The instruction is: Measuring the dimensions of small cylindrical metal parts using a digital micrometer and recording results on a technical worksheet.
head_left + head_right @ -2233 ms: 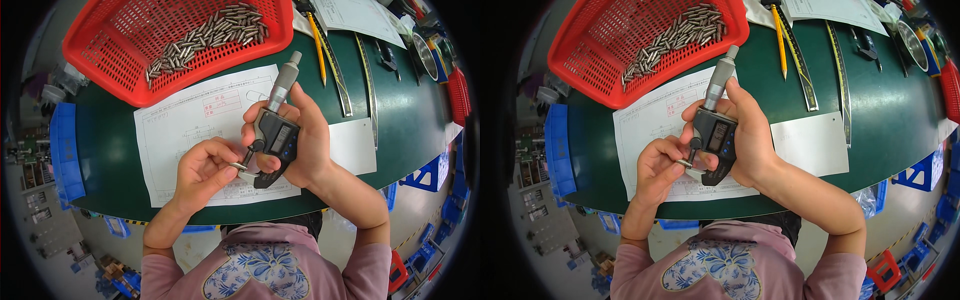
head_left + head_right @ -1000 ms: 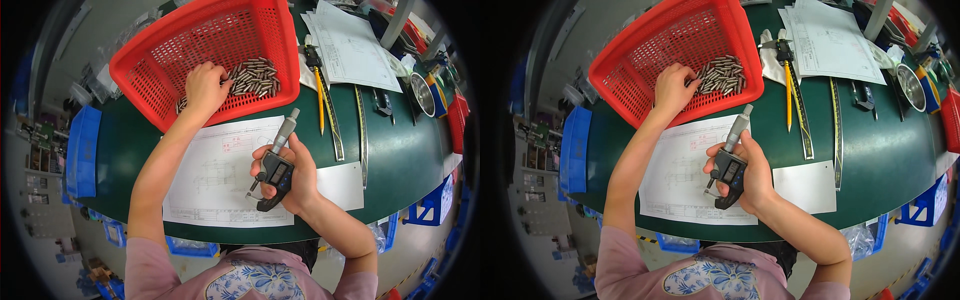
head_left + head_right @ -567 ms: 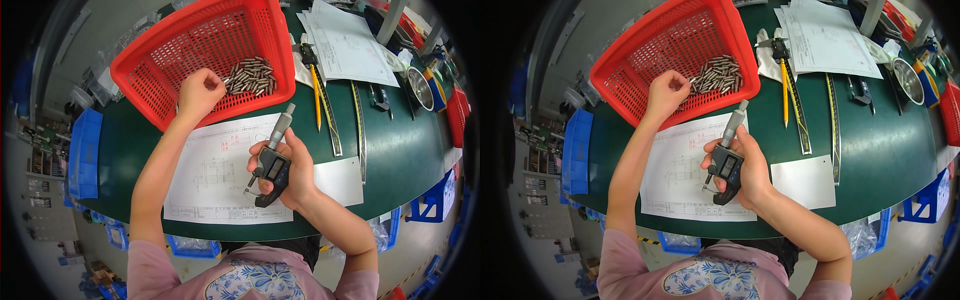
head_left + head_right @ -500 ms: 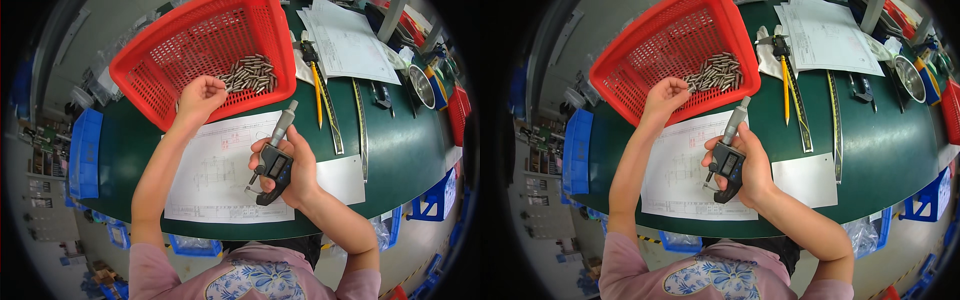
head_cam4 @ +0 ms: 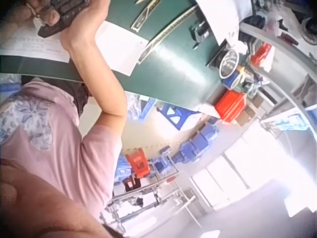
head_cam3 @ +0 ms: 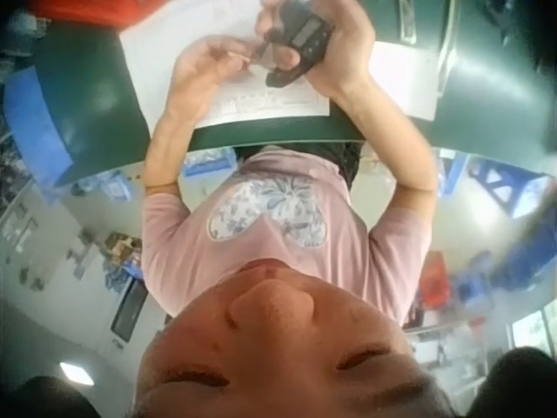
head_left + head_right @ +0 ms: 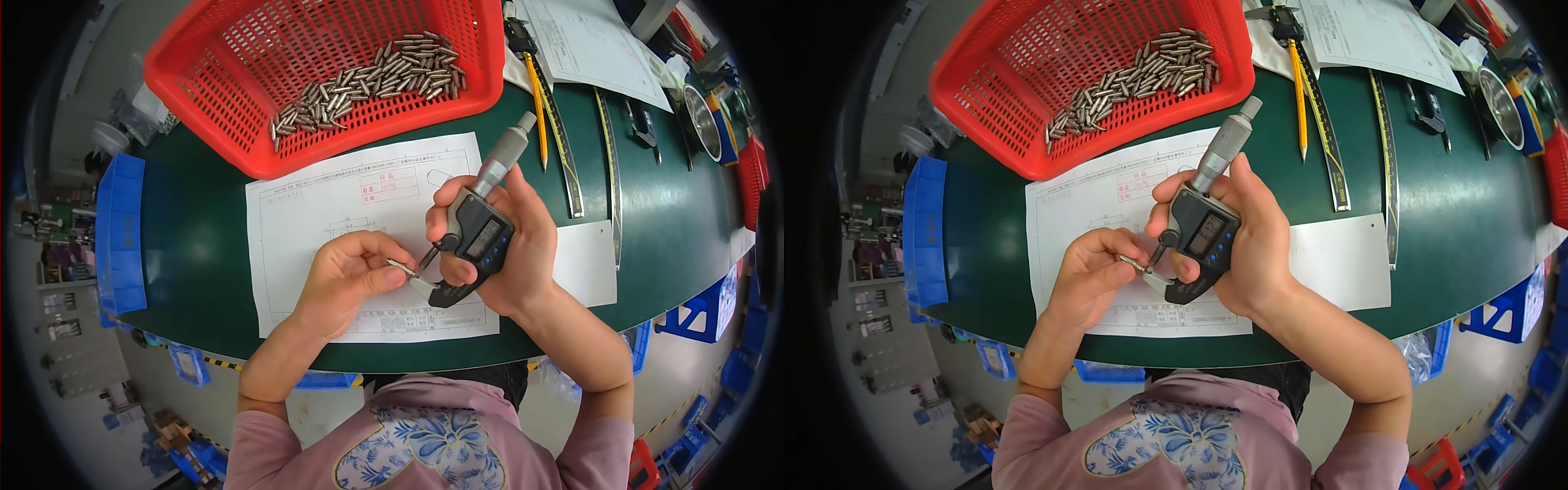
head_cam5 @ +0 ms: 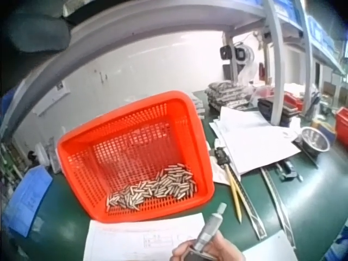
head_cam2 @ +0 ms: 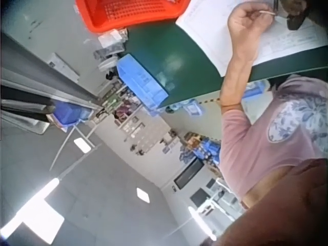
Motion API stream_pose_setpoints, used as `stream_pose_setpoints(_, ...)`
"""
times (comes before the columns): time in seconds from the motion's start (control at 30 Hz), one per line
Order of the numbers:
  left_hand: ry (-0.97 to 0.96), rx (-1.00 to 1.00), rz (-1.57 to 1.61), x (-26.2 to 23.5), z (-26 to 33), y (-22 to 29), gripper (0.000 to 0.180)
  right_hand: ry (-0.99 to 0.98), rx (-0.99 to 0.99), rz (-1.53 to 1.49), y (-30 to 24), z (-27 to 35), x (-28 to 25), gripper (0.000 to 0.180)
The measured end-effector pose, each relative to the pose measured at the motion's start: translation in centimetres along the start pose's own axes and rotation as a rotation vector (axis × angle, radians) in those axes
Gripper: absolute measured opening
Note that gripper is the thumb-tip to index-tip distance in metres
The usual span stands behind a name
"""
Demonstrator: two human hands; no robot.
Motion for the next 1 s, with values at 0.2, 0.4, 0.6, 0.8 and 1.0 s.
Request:
stream_pose_setpoints(0.2,0.010,-0.024,-0.031,0.05,0.28,-0.56,0.018,-0.006,0.033,0.034,0.32,0.06,0.04,0.058)
stream_pose_setpoints(0.4,0.018,-0.012,-0.055,0.37,0.40,-0.52,0.019,0.005,0.032,0.031,0.24,0.15,0.37,0.059)
stream_pose_setpoints(0.6,0.007,-0.024,-0.047,0.51,0.33,-0.60,0.019,0.018,0.038,0.070,0.28,0.08,0.03,0.059)
stream_pose_setpoints(0.8,0.013,0.004,0.015,0.40,0.37,-0.34,0.016,0.013,0.045,0.038,0.37,-0.02,0.13,0.058)
stream_pose_setpoints(1.0,0.010,0.020,-0.013,0.40,0.41,-0.36,0.015,0.045,0.027,0.129,0.41,0.02,0.14,0.061)
Point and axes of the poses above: each hand's wrist, its own z-axis away from the middle knuckle, its own x-axis out of the palm, y = z × x, the point moved 3 cm from there along -z, towards the middle knuckle, and after that the axes turned 10 degrees about -z, right-handed, at the moved point
